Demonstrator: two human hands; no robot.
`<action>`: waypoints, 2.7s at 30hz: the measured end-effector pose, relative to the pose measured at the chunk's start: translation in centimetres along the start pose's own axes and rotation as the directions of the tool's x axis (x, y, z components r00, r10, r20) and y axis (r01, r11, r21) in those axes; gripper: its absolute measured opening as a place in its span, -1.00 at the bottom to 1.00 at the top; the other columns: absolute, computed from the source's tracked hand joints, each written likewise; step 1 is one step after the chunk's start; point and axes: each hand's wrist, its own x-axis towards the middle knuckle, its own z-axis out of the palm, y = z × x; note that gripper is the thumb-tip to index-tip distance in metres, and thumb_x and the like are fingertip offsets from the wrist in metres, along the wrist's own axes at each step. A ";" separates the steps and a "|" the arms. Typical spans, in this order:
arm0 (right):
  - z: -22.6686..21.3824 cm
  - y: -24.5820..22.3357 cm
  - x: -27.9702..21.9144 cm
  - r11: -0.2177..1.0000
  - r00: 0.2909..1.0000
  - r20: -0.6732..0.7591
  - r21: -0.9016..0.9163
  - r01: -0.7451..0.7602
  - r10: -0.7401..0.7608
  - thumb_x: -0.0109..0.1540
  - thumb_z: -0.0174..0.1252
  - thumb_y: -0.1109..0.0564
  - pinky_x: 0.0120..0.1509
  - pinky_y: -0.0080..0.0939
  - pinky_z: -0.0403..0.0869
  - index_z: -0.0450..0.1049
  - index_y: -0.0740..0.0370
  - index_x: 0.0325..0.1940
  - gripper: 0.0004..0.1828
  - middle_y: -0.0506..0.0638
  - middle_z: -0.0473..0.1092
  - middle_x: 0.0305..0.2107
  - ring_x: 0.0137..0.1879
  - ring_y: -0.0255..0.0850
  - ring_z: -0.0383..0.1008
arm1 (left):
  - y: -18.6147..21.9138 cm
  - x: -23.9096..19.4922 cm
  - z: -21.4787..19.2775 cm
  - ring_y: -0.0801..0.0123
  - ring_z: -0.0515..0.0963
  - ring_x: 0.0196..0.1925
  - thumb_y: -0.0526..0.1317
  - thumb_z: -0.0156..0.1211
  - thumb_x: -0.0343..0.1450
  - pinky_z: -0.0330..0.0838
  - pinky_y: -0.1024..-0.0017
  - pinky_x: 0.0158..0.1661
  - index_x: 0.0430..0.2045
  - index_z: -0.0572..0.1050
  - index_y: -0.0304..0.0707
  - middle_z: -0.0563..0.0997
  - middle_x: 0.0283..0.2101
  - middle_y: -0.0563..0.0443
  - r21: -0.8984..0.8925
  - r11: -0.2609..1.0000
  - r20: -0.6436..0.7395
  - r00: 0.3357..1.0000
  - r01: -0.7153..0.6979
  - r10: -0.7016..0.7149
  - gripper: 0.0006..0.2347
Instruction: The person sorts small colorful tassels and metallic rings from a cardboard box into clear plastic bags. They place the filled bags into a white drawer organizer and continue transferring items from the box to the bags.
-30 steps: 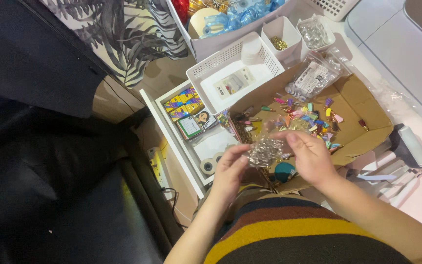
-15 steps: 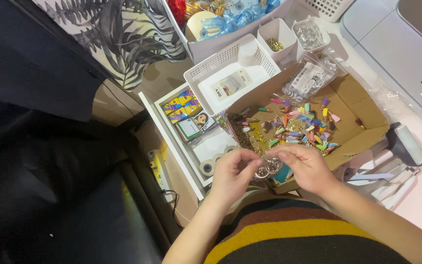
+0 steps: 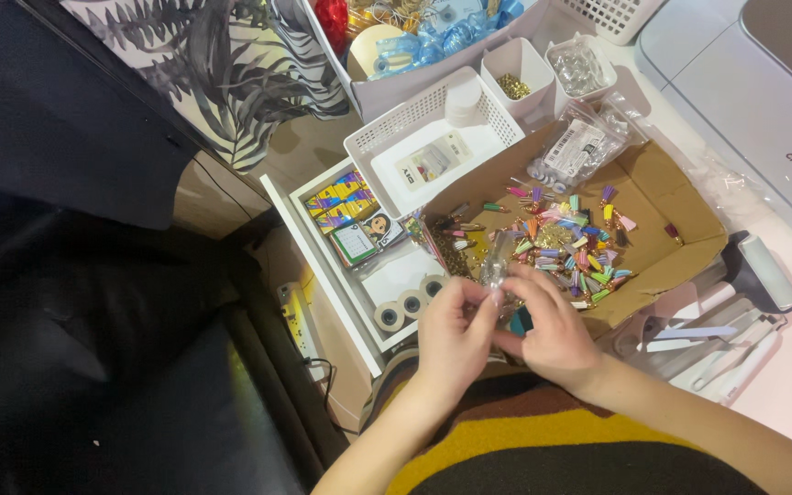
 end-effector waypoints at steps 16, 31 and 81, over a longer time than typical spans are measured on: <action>-1.1 3.2 -1.2 0.703 0.941 0.044 0.653 -0.281 0.335 0.03 0.10 0.42 -0.10 -0.13 0.46 0.44 0.23 -0.28 -0.77 0.10 0.53 -0.35 -0.27 -0.17 0.52 | 2.5 -0.2 -1.3 -0.12 0.38 0.09 -0.21 0.22 0.25 0.29 0.07 0.06 -0.01 0.26 -0.54 0.39 -0.01 -0.42 0.149 0.982 -0.036 0.992 -0.115 0.122 -0.51; -1.3 2.5 -2.2 0.622 0.924 0.202 0.691 -0.369 0.324 0.20 -0.05 0.25 0.00 0.00 0.41 0.50 0.33 -0.31 -0.81 0.17 0.52 -0.41 -0.22 -0.09 0.51 | -4.5 -0.8 -0.1 0.51 0.52 -0.37 -0.31 0.24 0.29 0.41 0.56 -0.31 -0.44 0.46 -0.29 0.56 -0.49 0.00 -0.287 0.952 0.072 0.993 0.106 -0.089 -0.91; -1.5 -1.2 -7.3 0.518 0.617 0.369 0.338 -0.786 0.695 0.11 0.17 0.09 -0.39 -0.35 0.22 0.41 0.22 -0.67 -0.72 -0.15 0.28 -0.72 -0.52 -0.38 0.20 | -3.0 -5.0 -2.4 0.33 0.50 -0.27 -0.21 0.13 0.18 0.34 0.41 -0.30 -0.72 0.34 -0.12 0.49 -0.37 0.07 0.477 0.877 0.196 0.966 0.057 -0.169 -0.89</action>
